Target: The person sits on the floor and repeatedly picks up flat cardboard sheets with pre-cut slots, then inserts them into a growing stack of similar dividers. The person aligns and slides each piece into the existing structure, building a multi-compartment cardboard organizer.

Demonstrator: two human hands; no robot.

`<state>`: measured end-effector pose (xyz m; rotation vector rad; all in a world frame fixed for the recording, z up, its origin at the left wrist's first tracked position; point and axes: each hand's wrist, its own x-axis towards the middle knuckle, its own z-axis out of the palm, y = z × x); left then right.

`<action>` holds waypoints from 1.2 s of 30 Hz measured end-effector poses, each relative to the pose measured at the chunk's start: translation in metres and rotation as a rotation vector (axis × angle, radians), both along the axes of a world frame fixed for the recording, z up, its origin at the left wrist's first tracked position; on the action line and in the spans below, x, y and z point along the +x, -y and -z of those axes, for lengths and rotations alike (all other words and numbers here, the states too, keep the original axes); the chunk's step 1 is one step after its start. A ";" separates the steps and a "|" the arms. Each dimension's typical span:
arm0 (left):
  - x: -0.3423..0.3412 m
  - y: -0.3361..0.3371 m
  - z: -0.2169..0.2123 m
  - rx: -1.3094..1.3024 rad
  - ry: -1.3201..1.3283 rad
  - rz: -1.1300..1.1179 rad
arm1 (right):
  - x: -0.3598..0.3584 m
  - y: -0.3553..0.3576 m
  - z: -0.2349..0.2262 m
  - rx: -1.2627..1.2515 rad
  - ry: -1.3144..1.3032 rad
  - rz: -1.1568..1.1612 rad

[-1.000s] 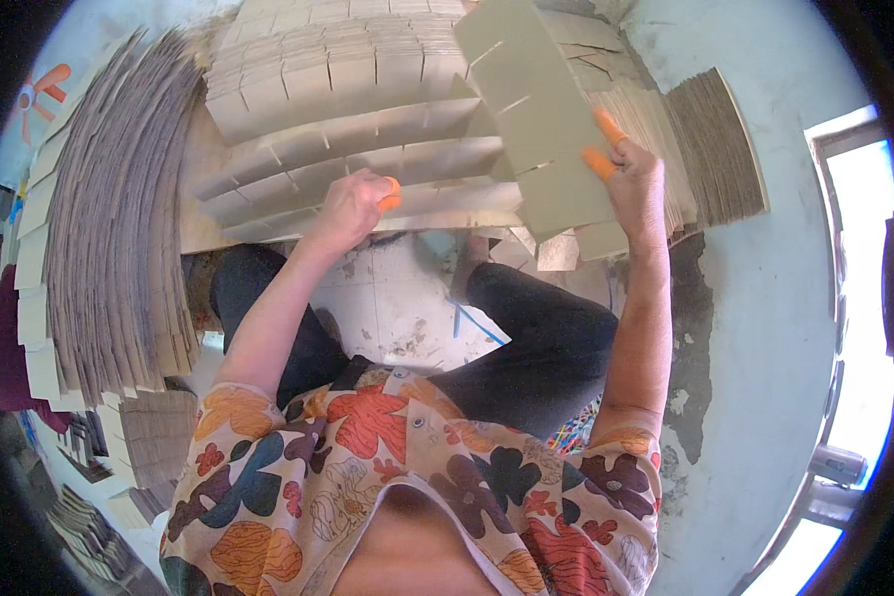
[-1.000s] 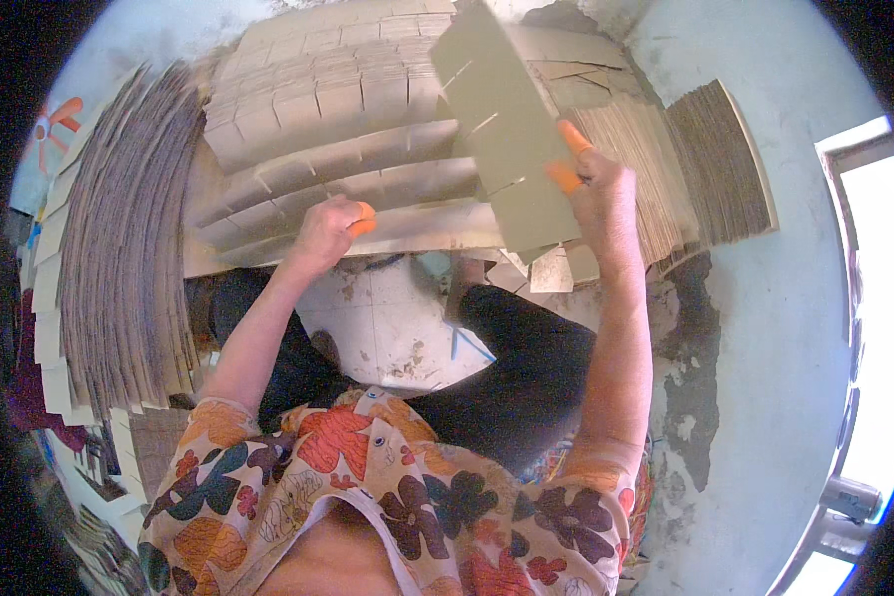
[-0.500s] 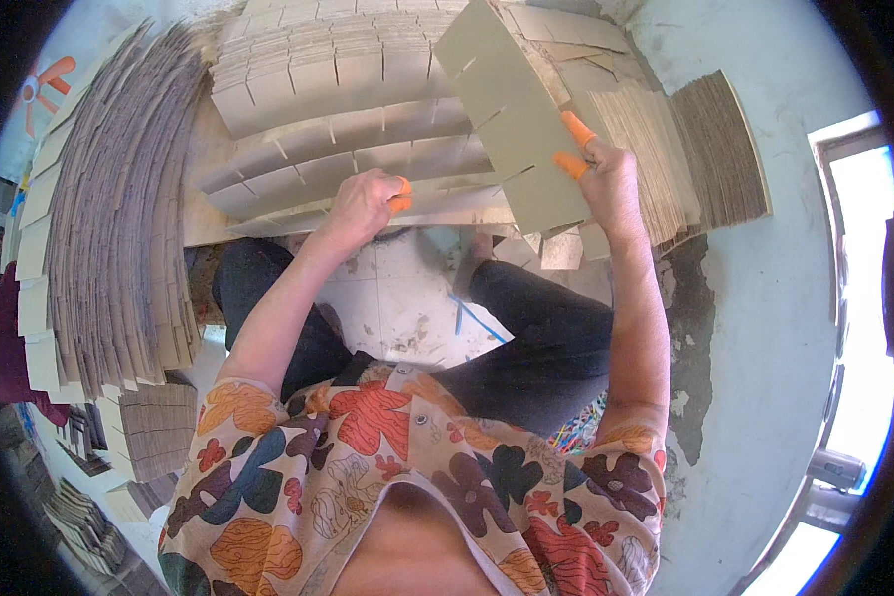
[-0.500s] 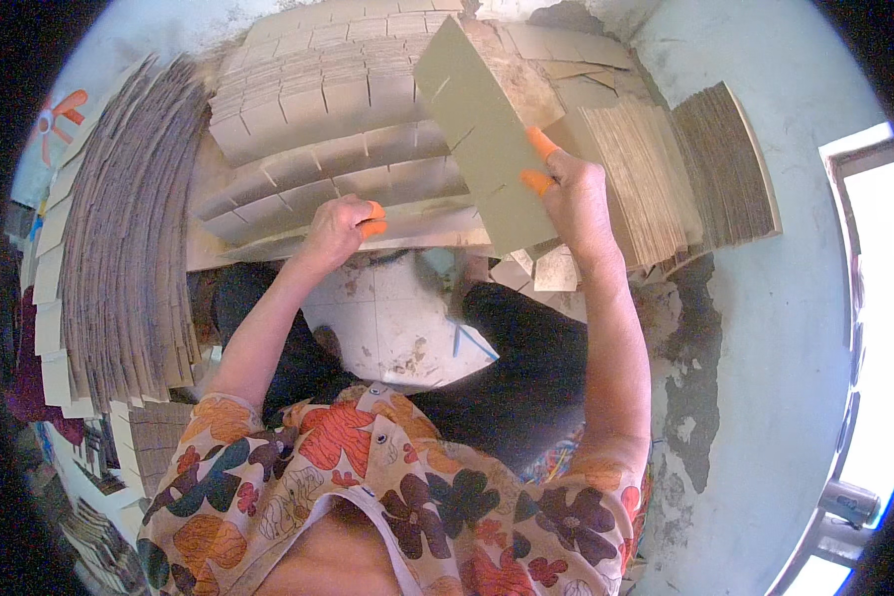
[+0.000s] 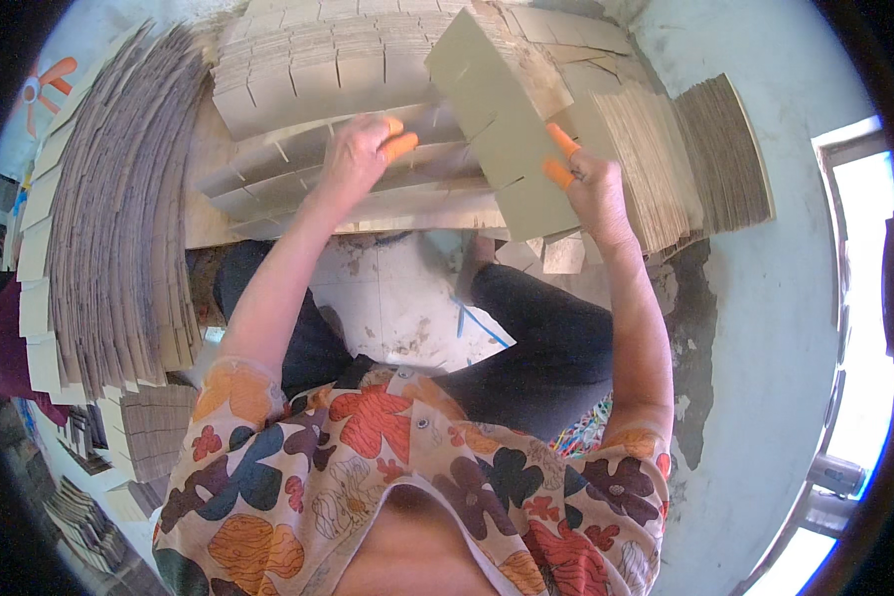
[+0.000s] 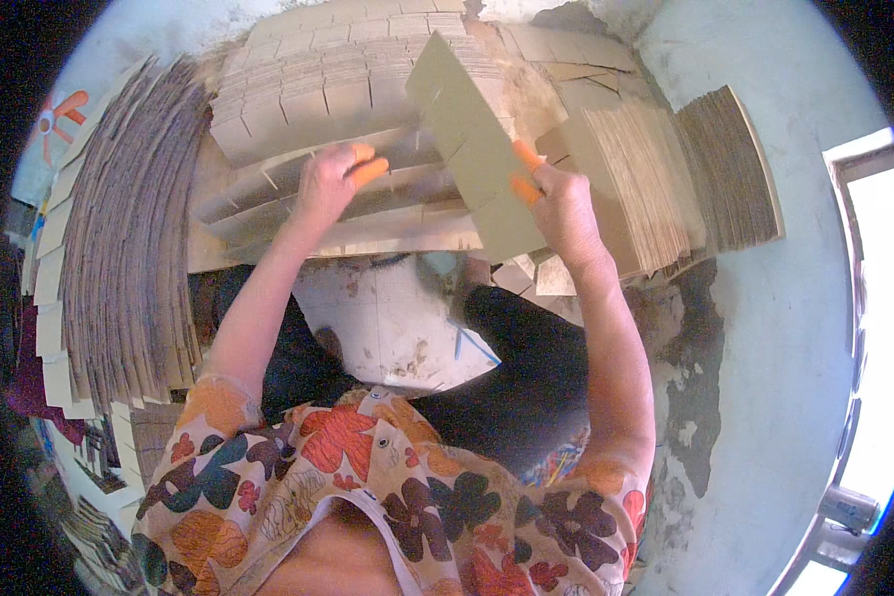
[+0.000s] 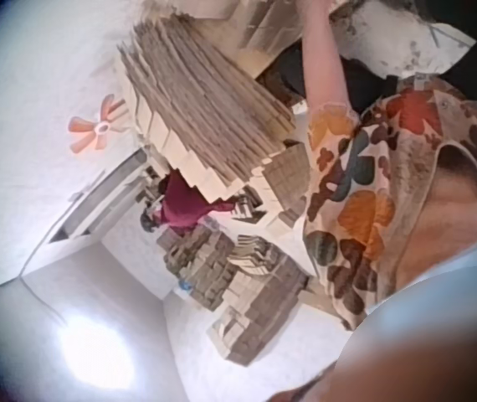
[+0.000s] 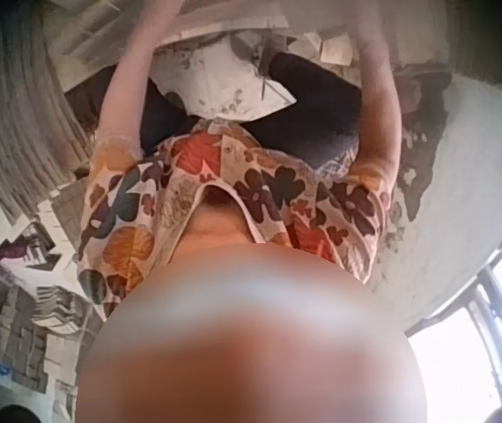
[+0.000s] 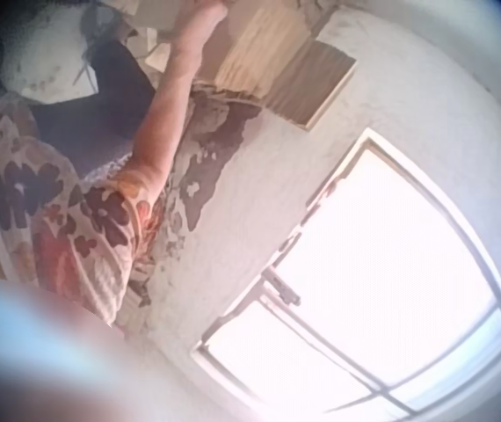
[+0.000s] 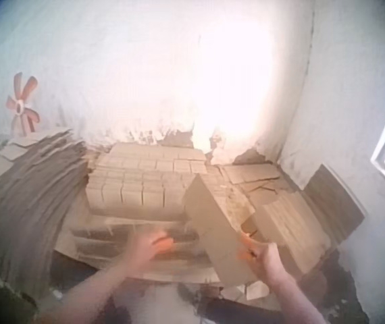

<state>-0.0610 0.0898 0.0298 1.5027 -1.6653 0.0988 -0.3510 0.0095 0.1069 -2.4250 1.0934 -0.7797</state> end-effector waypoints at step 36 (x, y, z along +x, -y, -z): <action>0.039 0.089 0.027 0.336 0.219 -0.091 | 0.048 -0.003 0.016 0.142 -0.468 -0.264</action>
